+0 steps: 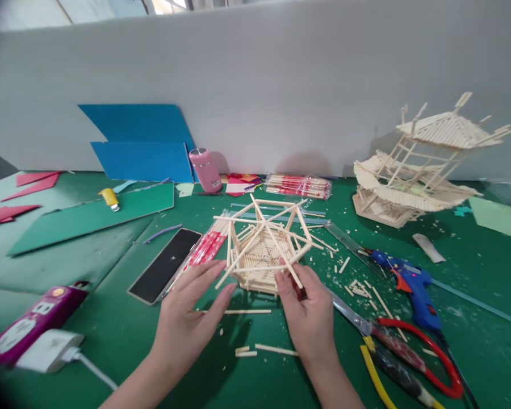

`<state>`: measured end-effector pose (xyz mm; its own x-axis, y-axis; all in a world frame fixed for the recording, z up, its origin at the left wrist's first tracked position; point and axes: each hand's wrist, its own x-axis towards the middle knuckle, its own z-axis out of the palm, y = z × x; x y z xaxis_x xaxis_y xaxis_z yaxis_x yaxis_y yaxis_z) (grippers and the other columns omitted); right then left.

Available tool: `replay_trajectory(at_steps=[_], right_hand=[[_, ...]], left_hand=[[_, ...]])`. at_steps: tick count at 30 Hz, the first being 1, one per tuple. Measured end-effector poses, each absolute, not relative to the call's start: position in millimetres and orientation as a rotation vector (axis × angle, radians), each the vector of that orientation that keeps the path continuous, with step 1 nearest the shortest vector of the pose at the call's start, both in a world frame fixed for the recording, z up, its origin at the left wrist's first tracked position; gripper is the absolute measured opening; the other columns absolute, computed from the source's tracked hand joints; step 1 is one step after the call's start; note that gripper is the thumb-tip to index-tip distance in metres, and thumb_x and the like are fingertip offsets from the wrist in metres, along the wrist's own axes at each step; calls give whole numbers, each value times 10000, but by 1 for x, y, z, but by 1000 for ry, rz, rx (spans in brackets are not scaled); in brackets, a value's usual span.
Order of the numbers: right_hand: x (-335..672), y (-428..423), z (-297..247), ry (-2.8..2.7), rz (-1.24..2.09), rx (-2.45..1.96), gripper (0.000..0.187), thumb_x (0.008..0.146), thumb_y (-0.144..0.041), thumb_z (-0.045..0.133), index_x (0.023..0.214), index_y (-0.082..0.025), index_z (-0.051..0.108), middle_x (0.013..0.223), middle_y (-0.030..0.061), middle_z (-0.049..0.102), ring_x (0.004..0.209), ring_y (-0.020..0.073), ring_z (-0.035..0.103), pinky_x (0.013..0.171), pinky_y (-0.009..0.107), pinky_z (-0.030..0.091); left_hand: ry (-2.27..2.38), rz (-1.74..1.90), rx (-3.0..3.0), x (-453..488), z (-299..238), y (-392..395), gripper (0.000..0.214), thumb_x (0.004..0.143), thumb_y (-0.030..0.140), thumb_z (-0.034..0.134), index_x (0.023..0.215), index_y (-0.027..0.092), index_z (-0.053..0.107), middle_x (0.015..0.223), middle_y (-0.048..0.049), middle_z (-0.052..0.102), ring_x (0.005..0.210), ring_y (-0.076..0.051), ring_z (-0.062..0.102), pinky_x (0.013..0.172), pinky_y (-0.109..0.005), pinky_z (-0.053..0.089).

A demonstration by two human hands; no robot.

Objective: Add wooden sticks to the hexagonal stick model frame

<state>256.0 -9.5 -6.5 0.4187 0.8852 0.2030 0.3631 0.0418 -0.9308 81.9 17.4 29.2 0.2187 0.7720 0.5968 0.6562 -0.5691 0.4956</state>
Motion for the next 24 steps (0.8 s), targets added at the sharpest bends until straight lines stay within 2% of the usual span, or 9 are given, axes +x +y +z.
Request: replay_trajectory(at_steps=[2, 5, 7, 9, 14, 16, 21, 24], right_hand=[[258, -15, -7, -1065, 611, -1553, 306, 785, -397, 560, 1003, -187, 609, 949, 57, 640, 816, 187, 585, 667, 274, 463], [261, -27, -12, -990, 554, -1630, 282, 799, -404, 542, 988, -202, 595, 817, 21, 616, 673, 138, 562, 574, 227, 445], [263, -35, -17, -986, 476, -1657, 247, 805, -401, 533, 931, -198, 594, 744, 7, 577, 613, 121, 524, 524, 208, 419], [264, -41, -23, -1012, 402, -1657, 213, 809, -380, 534, 888, -190, 590, 759, 13, 573, 626, 118, 514, 542, 208, 417], [266, -48, -37, -1157, 337, -1669, 155, 815, -328, 542, 882, -198, 594, 841, 25, 609, 695, 127, 545, 604, 216, 422], [267, -49, -39, -1208, 309, -1669, 135, 816, -313, 546, 879, -206, 598, 870, 27, 624, 719, 131, 559, 628, 218, 429], [264, -49, -35, -1366, 293, -1589, 86, 832, -264, 528, 881, -215, 580, 842, 24, 619, 724, 124, 561, 583, 197, 421], [258, -49, -33, -1481, 331, -1516, 63, 837, -243, 519, 867, -220, 569, 748, 1, 579, 647, 104, 527, 561, 192, 407]], left_hand=[[1428, 1248, 2267, 75, 32, 14, 292, 766, 232, 597, 1040, 131, 590, 972, -122, 633, 865, -222, 608, 756, -380, 501], [1516, 1255, 2179, 58, 30, 9, 295, 789, 218, 560, 1070, 127, 571, 991, -115, 607, 885, -208, 587, 741, -340, 491], [1546, 1224, 2207, 45, 23, 7, 213, 804, 185, 536, 1003, 140, 596, 986, -101, 602, 879, -195, 581, 721, -316, 480], [1515, 1086, 2342, 34, 11, 4, 141, 815, 160, 515, 909, 152, 620, 937, -85, 614, 851, -192, 579, 724, -326, 462], [1362, 481, 2893, 24, -16, -2, 201, 853, 123, 429, 932, 148, 613, 926, -87, 636, 871, -232, 546, 790, -418, 391], [1324, 342, 3010, 27, -21, -3, 227, 855, 93, 402, 927, 135, 613, 921, -95, 640, 881, -249, 536, 800, -437, 368], [1220, 252, 3119, 33, -23, 2, 279, 855, 47, 362, 784, 117, 622, 767, -96, 630, 744, -233, 531, 730, -424, 372], [1200, 241, 3136, 35, -20, 3, 280, 853, 51, 361, 740, 117, 610, 712, -88, 609, 711, -232, 526, 702, -425, 382]])
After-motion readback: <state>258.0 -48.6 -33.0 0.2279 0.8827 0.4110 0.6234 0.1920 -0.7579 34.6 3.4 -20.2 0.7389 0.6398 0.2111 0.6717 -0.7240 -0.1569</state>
